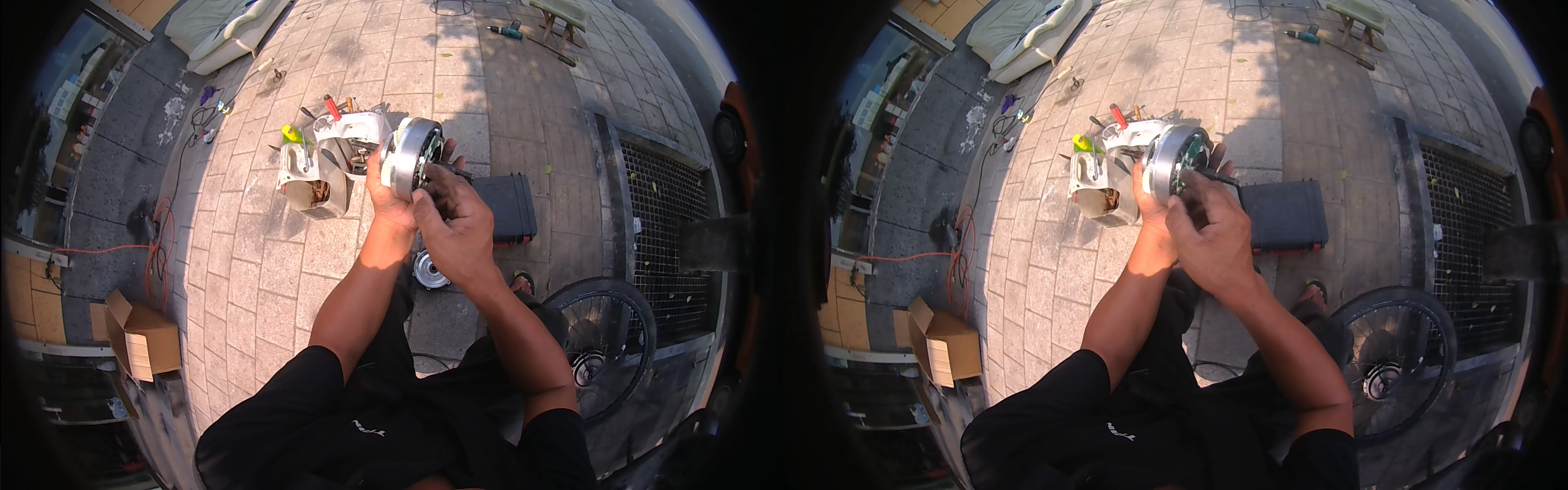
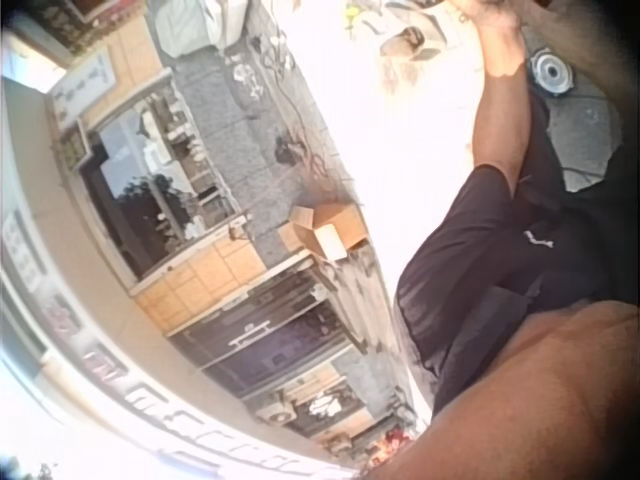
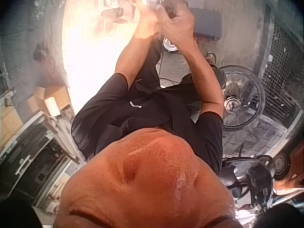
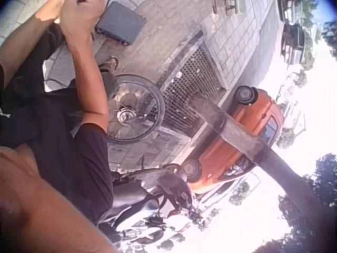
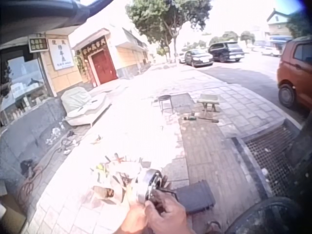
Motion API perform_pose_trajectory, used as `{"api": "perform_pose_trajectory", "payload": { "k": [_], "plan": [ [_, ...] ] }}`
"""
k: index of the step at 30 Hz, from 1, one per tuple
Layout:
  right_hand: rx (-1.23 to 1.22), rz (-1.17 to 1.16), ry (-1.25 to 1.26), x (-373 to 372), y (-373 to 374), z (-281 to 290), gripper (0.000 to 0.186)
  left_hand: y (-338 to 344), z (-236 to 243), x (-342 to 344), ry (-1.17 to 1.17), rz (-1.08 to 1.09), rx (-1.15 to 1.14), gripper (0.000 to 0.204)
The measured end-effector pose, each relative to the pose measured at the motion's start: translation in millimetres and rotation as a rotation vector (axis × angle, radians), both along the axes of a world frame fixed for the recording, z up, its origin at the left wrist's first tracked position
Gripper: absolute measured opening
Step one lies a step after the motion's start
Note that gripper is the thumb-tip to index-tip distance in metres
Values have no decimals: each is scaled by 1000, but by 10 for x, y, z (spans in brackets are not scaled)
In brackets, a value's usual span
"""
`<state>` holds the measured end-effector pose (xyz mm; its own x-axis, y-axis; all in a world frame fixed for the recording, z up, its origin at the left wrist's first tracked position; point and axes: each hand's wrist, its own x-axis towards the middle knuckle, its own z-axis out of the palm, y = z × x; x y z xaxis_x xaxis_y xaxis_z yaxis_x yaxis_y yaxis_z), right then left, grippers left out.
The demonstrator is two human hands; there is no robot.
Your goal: The person holds a circular motor component and uses a screwdriver to adjust internal parts. They rotate the component to access different areas and continue tightening or loosening screws throughout the clip.
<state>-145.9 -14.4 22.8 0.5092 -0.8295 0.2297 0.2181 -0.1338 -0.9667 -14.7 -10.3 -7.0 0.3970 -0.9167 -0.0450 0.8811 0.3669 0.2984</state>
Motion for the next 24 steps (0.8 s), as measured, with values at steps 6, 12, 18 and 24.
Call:
{"api": "perform_pose_trajectory", "payload": {
  "k": [6, 12, 18, 24],
  "plan": [
    [-92, -1, 14, -27, 12, 44, 43, 9, -19, 17, -2, -20, -36, 74],
    [-101, -10, 42, -65, 60, 139, 45, 55, -40, 27, 58, -127, -101, 78],
    [-115, -31, 44, -45, 56, 159, 46, 61, -71, 46, 124, -207, -158, 79],
    [-128, -58, 65, -42, 45, 168, 45, 61, -119, 20, 141, -243, -121, 79]
  ]
}}
